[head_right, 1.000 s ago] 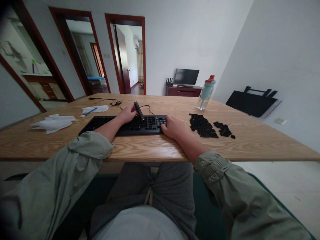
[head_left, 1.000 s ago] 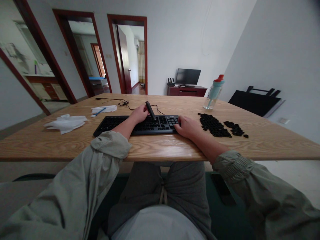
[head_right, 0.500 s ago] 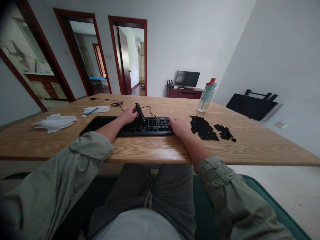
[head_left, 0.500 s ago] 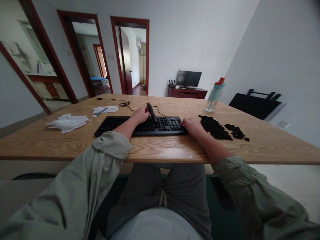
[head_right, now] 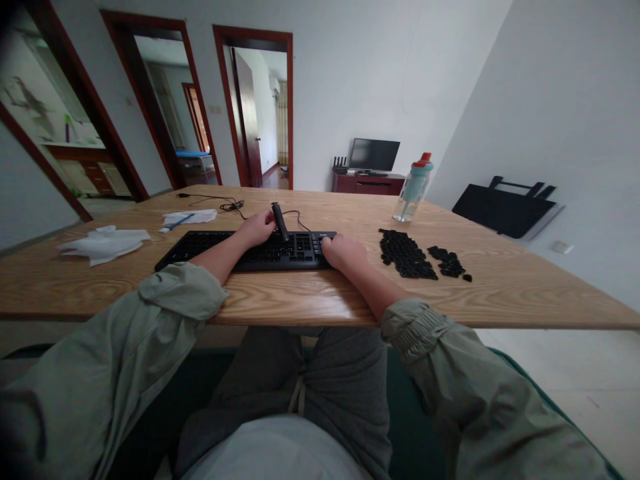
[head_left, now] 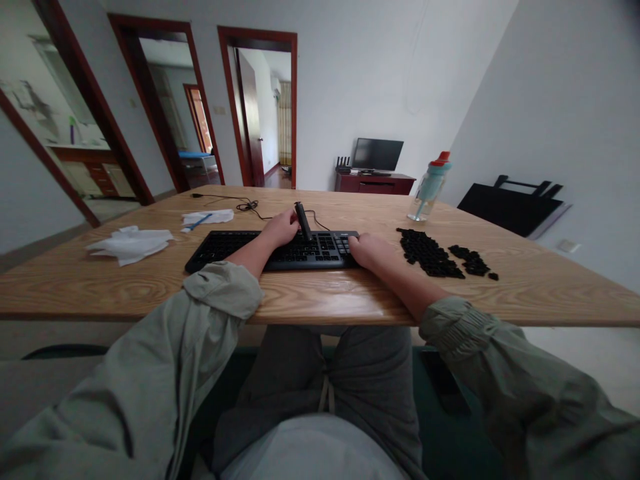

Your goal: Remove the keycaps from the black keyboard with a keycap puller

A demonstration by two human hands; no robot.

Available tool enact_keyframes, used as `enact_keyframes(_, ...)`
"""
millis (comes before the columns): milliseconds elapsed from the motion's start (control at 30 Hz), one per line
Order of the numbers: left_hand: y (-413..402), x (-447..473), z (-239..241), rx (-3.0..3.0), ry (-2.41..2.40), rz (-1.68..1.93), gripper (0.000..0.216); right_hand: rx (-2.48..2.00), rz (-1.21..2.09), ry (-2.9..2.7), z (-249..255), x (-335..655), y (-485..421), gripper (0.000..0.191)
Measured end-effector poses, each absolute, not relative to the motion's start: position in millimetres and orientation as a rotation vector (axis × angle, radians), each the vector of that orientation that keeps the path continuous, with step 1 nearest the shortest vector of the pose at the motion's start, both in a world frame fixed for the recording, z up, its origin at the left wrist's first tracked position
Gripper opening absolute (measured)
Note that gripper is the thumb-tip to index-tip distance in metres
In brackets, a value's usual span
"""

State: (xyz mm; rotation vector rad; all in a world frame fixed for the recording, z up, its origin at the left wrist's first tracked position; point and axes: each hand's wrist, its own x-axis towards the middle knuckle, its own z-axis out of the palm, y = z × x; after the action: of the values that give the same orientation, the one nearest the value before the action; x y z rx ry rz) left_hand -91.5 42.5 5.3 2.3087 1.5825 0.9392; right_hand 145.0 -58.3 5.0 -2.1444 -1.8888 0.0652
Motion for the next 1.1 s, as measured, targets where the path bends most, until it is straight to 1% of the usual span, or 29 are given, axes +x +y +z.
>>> enact_keyframes(200, 45.2, -90.8, 3.1, 2.332, 1.560, 0.957, 0.014, -2.148, -0.105, -1.902, -0.1, 142.6, -56.6, 0.054)
enact_keyframes(367, 44.1, -91.0, 3.4, 2.328, 1.578, 0.949, 0.016, -2.145, -0.109, -1.933, 0.8, 143.2, -56.2, 0.050)
enact_keyframes(600, 44.8, -91.0, 2.8, 2.333, 1.593, 0.935, 0.016, -2.104, -0.113, -1.953, 0.0, 146.7, -53.6, 0.049)
enact_keyframes(667, 45.0, -91.4, 2.2, 2.328, 1.591, 0.938, 0.015, -2.076, -0.060, -1.976, -1.0, 150.9, -51.6, 0.045)
enact_keyframes(833, 42.4, -91.0, 5.0, 2.342, 1.559, 0.957, 0.012, -1.888, 0.067, -2.008, -2.7, 173.0, -47.9, 0.027)
enact_keyframes(900, 38.6, -88.2, 8.2, 2.348, 1.541, 0.991, 0.011, -1.804, 0.070, -1.948, -2.0, 183.6, -48.6, 0.025)
enact_keyframes(967, 32.4, -81.9, 11.9, 2.352, 1.488, 1.041, 0.013, -1.716, 0.042, -1.851, -0.4, 191.3, -51.0, 0.029)
enact_keyframes(1100, 14.9, -55.4, 18.2, 2.342, 1.367, 1.153, 0.013, -1.474, -0.088, -1.924, 3.5, 190.0, -59.6, 0.055)
